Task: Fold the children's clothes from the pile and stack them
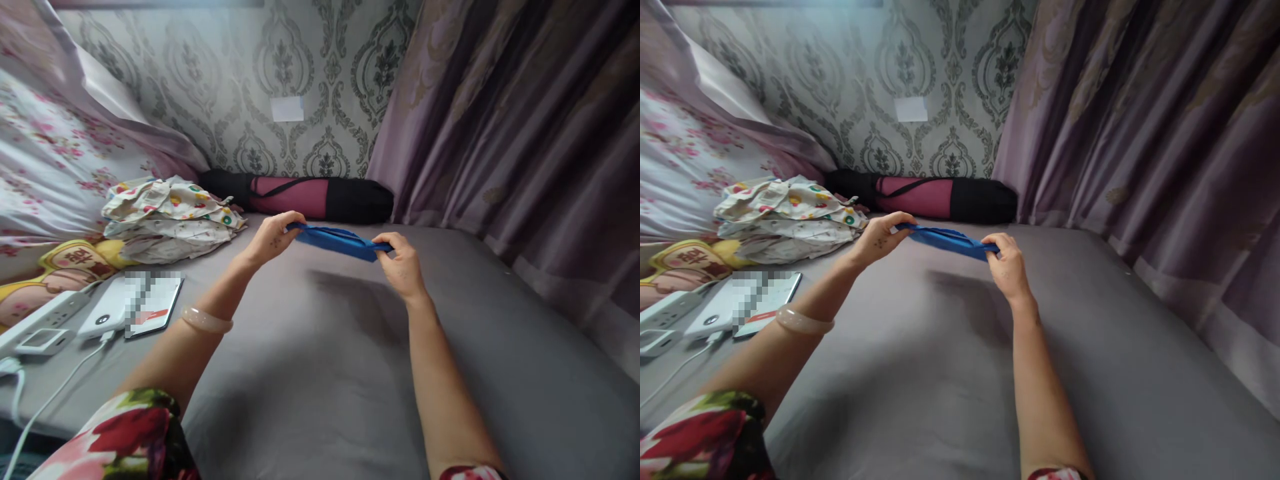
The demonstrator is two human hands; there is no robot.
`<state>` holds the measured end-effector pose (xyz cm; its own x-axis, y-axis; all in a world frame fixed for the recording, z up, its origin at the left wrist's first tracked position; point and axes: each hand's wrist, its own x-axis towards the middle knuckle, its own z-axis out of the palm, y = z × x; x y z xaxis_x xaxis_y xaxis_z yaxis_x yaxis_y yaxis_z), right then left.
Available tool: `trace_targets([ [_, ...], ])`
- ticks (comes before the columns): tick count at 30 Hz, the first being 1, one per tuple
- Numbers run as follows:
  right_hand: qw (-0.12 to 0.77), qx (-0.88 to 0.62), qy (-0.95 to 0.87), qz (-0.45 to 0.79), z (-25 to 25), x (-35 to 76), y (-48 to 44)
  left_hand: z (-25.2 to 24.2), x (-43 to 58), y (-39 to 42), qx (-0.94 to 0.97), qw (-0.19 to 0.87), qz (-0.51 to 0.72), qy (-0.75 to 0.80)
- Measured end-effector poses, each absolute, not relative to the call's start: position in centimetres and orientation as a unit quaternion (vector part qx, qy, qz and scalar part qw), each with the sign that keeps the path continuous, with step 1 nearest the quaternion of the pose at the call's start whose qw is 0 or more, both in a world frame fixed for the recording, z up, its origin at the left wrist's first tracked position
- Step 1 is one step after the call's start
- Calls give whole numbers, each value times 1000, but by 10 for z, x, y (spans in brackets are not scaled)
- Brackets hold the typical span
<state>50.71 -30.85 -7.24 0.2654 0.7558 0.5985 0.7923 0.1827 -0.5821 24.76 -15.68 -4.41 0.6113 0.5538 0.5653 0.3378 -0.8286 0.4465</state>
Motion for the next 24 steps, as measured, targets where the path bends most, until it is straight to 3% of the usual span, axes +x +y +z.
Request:
trace_targets([
  [4,355,-630,-691,3,-88,504,-304,-78,241,-169,927,58,297,223],
  [8,231,-618,-741,128,-109,508,-302,-120,230,-183,963,68,160,205],
  [12,148,-646,-718,211,-120,508,-302,-139,224,-196,974,68,98,194],
  [19,75,-663,-689,283,-112,509,-310,-135,222,-201,969,98,57,220],
  [24,117,-654,-691,284,-105,504,-306,-126,232,-202,948,123,85,281],
])
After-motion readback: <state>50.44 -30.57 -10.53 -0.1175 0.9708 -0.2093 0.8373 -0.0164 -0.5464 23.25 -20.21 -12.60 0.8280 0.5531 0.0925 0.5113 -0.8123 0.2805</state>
